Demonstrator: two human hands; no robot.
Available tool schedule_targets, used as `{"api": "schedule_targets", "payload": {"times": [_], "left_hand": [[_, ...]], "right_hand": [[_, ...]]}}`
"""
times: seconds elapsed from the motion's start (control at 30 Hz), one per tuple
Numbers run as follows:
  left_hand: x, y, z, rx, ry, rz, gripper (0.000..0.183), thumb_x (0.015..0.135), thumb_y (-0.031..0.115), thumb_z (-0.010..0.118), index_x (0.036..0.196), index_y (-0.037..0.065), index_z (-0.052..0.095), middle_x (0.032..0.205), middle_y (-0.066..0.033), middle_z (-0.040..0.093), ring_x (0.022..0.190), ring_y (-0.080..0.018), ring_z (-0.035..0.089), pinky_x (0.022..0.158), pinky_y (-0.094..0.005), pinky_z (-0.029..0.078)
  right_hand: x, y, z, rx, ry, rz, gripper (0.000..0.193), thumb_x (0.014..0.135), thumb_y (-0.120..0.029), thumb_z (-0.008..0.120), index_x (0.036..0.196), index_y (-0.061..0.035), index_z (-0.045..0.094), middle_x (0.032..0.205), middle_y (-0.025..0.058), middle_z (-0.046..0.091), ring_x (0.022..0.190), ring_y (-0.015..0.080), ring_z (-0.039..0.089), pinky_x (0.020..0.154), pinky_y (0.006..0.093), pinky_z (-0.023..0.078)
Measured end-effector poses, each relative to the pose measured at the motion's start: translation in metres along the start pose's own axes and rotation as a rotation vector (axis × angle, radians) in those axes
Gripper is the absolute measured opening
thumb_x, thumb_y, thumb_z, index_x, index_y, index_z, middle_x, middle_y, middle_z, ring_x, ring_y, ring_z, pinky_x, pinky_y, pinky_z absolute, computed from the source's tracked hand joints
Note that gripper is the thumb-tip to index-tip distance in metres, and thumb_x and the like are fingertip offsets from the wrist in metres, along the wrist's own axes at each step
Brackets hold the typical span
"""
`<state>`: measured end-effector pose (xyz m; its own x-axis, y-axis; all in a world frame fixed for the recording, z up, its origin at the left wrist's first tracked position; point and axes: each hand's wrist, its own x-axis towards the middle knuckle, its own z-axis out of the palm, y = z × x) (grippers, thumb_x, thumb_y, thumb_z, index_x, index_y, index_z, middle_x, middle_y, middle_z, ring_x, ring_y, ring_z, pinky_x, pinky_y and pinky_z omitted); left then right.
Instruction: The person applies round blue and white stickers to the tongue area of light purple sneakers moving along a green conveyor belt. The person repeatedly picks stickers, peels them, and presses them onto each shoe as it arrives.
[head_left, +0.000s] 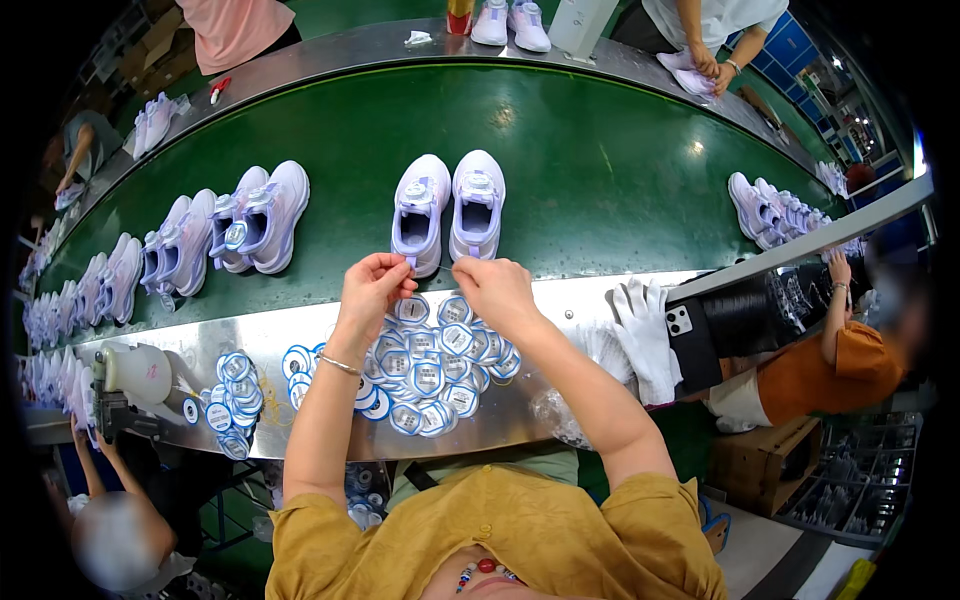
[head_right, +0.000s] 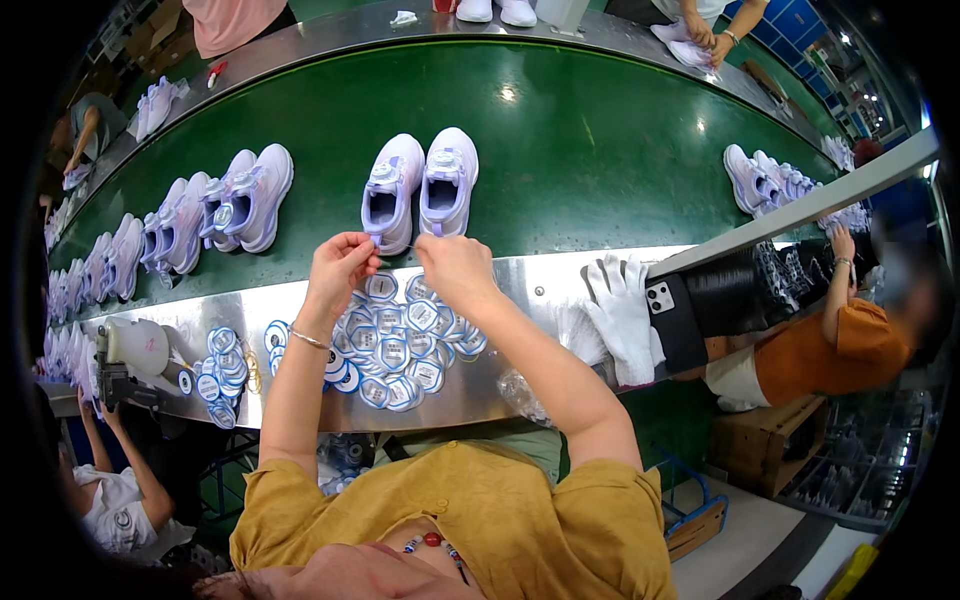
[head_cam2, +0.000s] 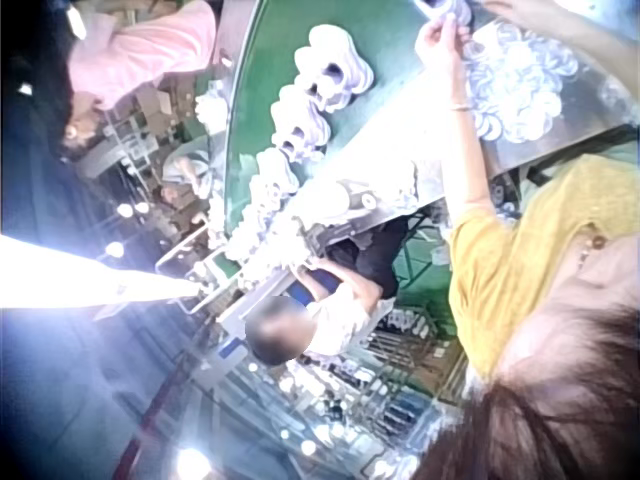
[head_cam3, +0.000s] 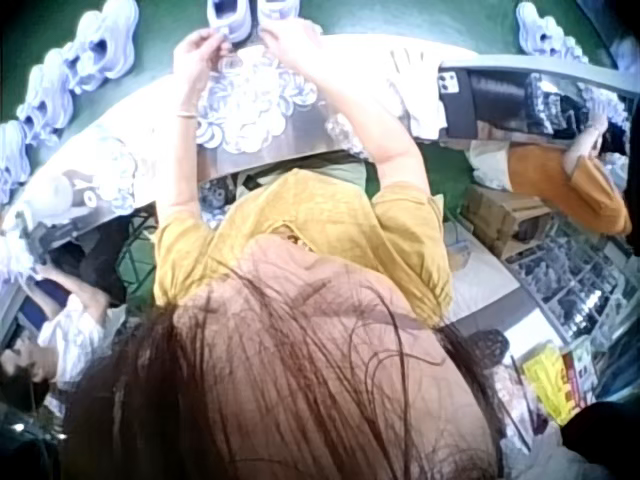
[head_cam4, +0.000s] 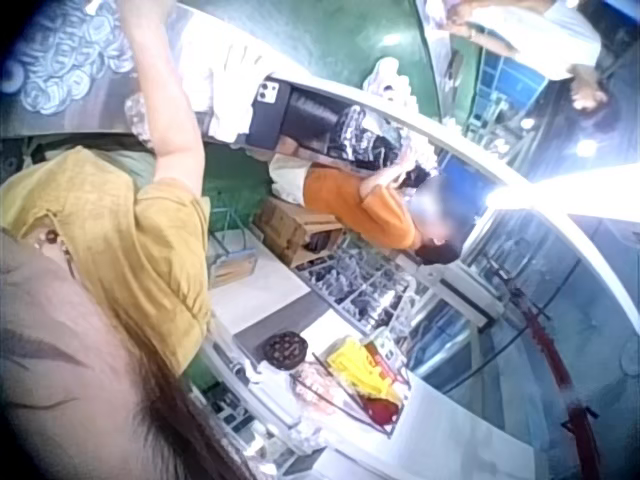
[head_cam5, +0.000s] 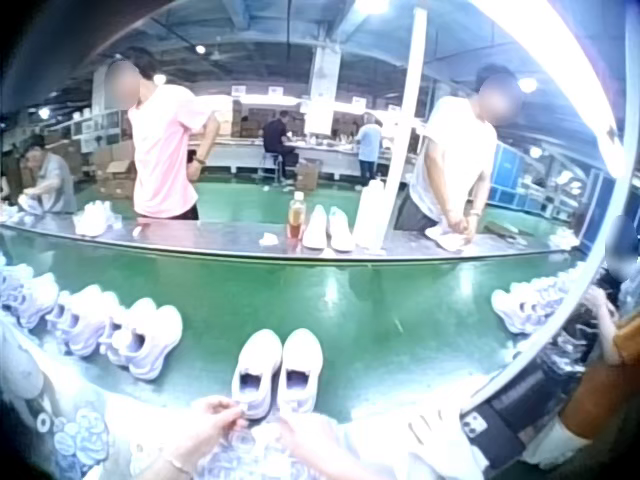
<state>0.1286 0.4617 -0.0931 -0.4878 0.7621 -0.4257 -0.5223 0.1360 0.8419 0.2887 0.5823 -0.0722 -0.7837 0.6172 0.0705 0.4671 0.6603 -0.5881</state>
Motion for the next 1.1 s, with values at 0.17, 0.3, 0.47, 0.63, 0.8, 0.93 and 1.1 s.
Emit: {"api": "schedule_targets", "payload": {"times": [0.17,0.3,0.47,0.63,0.8,0.93,1.1], "left_hand": [[-0.001,-0.002,-0.001,-0.002,0.014,-0.007,0.016,0.088,0.007,0.062,0.099,-0.004,0.058,0.083,-0.0073,0.064,0.067,-0.011,0.061,0.06,-0.0205,0.051],[0.0,-0.001,-0.004,0.013,0.021,-0.013,0.016,0.088,0.007,0.062,0.099,-0.004,0.058,0.083,-0.0072,0.064,0.067,-0.0106,0.061,0.06,-0.0205,0.051],[0.0,0.0,-0.006,0.003,0.024,-0.014,0.016,0.088,0.007,0.062,0.1,-0.004,0.059,0.083,-0.007,0.064,0.067,-0.0104,0.061,0.06,-0.0209,0.052],[0.0,-0.002,-0.01,-0.004,0.026,-0.016,0.016,0.088,0.006,0.062,0.1,-0.004,0.059,0.083,-0.0071,0.064,0.066,-0.0105,0.061,0.06,-0.0211,0.052],[0.0,-0.001,-0.013,-0.009,0.029,-0.021,0.015,0.088,0.006,0.062,0.099,-0.004,0.059,0.083,-0.0071,0.064,0.066,-0.0107,0.061,0.059,-0.021,0.052],[0.001,-0.003,-0.017,-0.02,0.027,-0.012,0.013,0.088,0.006,0.062,0.098,-0.003,0.059,0.082,-0.0065,0.064,0.067,-0.0103,0.061,0.059,-0.0205,0.052],[-0.004,0.002,-0.019,0.001,0.086,0.035,0.008,0.087,0.006,0.062,0.093,0.0,0.061,0.08,-0.0042,0.063,0.066,-0.0085,0.059,0.054,-0.0181,0.048]], "right_hand": [[-0.013,0.009,-0.016,-0.001,-0.007,0.076,0.013,0.084,-0.02,0.055,0.081,-0.0115,0.064,0.069,0.0139,0.064,0.066,0.0356,0.062,0.06,0.0469,0.048],[-0.01,0.011,-0.008,0.005,0.007,0.032,0.012,0.083,-0.019,0.055,0.081,-0.0119,0.064,0.069,0.014,0.064,0.066,0.0356,0.063,0.06,0.0469,0.048],[-0.005,0.01,-0.001,-0.022,-0.032,0.035,0.012,0.083,-0.019,0.055,0.082,-0.0125,0.065,0.07,0.0139,0.065,0.067,0.0354,0.063,0.061,0.0463,0.049],[-0.004,0.01,0.005,-0.043,-0.048,0.048,0.013,0.084,-0.021,0.056,0.084,-0.0132,0.067,0.072,0.0125,0.066,0.069,0.034,0.064,0.063,0.0446,0.049],[0.0,0.003,0.01,-0.049,-0.082,0.056,0.013,0.084,-0.022,0.057,0.085,-0.0135,0.067,0.073,0.0117,0.066,0.071,0.0331,0.064,0.064,0.0438,0.049],[0.005,-0.005,0.017,0.004,-0.08,0.021,0.013,0.084,-0.021,0.056,0.083,-0.0131,0.066,0.073,0.0134,0.066,0.07,0.0344,0.064,0.062,0.0457,0.049],[0.009,-0.011,0.02,0.196,-0.12,0.052,0.013,0.084,-0.02,0.059,0.087,-0.0076,0.062,0.062,0.0099,0.06,0.059,0.0257,0.061,0.058,0.0374,0.048]]}}
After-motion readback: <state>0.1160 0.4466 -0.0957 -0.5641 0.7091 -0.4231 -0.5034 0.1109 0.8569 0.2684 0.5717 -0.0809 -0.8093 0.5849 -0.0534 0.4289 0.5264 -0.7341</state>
